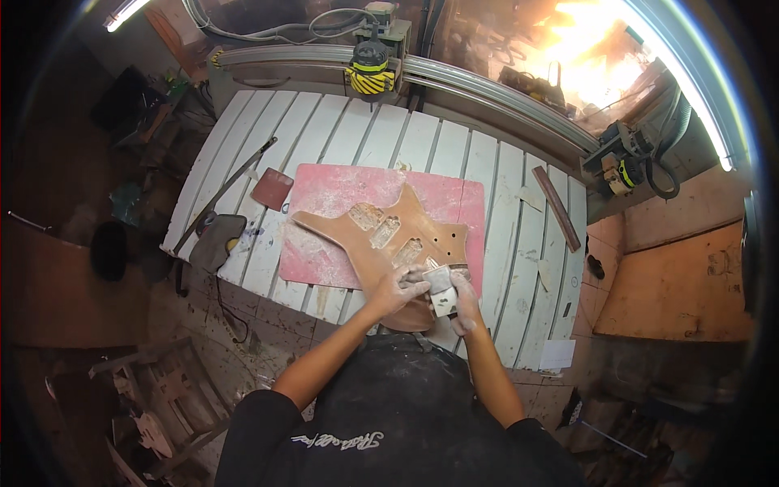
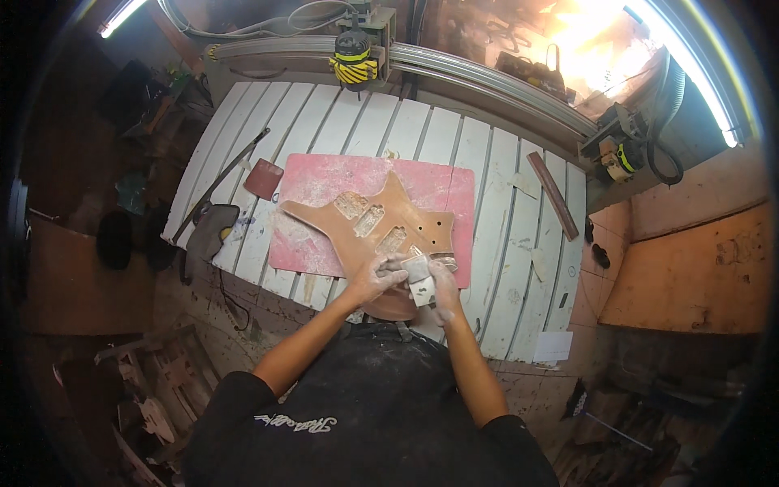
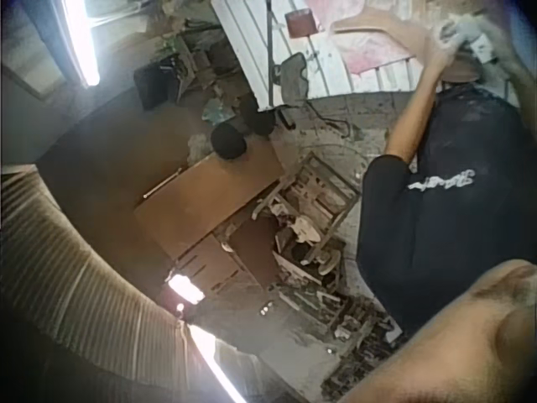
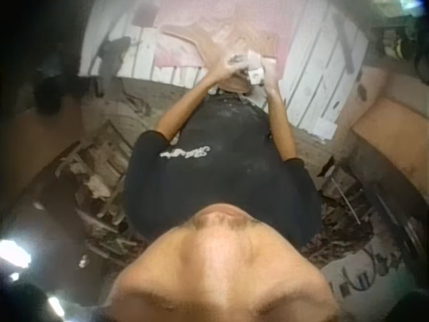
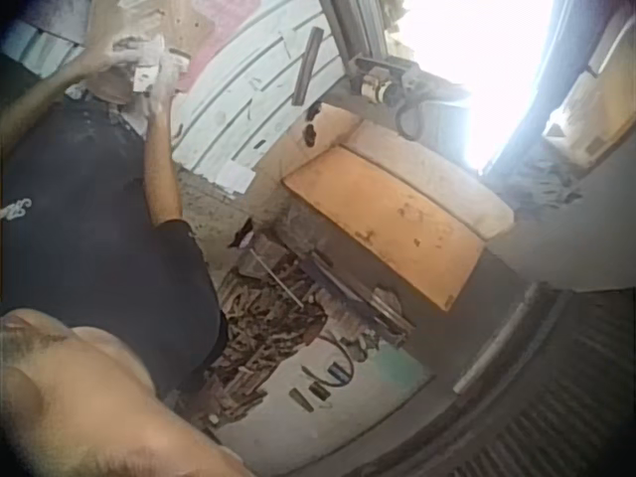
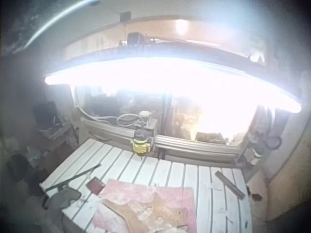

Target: The person sands the surface of a wooden guitar body by hand using a sanding block, moving it in repeated circular and linear motions across the wood.

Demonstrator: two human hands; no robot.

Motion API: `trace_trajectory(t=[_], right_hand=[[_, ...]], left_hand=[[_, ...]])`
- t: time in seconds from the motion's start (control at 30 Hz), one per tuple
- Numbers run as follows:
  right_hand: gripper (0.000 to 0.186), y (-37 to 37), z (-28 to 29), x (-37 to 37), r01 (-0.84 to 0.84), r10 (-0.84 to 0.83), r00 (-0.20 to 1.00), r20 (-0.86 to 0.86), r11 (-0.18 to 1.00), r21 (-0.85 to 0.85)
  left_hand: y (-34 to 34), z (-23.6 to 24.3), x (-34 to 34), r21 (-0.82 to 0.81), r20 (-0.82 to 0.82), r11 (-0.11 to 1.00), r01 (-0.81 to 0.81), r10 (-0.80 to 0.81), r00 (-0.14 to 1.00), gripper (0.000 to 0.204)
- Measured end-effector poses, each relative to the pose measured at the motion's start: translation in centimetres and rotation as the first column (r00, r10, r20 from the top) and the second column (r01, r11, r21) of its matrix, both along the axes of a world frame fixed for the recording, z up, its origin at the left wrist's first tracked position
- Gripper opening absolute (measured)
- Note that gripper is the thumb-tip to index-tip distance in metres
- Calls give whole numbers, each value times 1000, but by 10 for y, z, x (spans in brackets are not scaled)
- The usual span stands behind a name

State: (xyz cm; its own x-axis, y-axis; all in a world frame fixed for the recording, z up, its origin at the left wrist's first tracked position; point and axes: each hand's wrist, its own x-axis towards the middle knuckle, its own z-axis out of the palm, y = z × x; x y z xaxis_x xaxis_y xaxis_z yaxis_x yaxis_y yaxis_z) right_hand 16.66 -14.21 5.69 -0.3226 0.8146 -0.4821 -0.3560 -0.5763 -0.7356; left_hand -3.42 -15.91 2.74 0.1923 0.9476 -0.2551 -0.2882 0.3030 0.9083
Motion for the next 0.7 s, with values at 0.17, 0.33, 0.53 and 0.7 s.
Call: trace_trajectory(t=[0.17,0.33,0.53,0.7], right_hand=[[36,-7,3,4,-21,8,986,164,997,81],[32,-9,-6,23,-13,-61,933,356,979,203],[35,-7,-11,56,-61,-94,718,689,979,197],[39,-21,-26,69,-285,-279,256,926,893,348]], left_hand=[[-4,-11,9,-69,-136,998,10,-20,991,38],[-9,-3,10,-134,-108,991,23,-37,993,34],[-13,2,5,-255,-7,967,19,-22,1000,35],[-14,1,4,-288,-9,956,51,-56,998,33]])
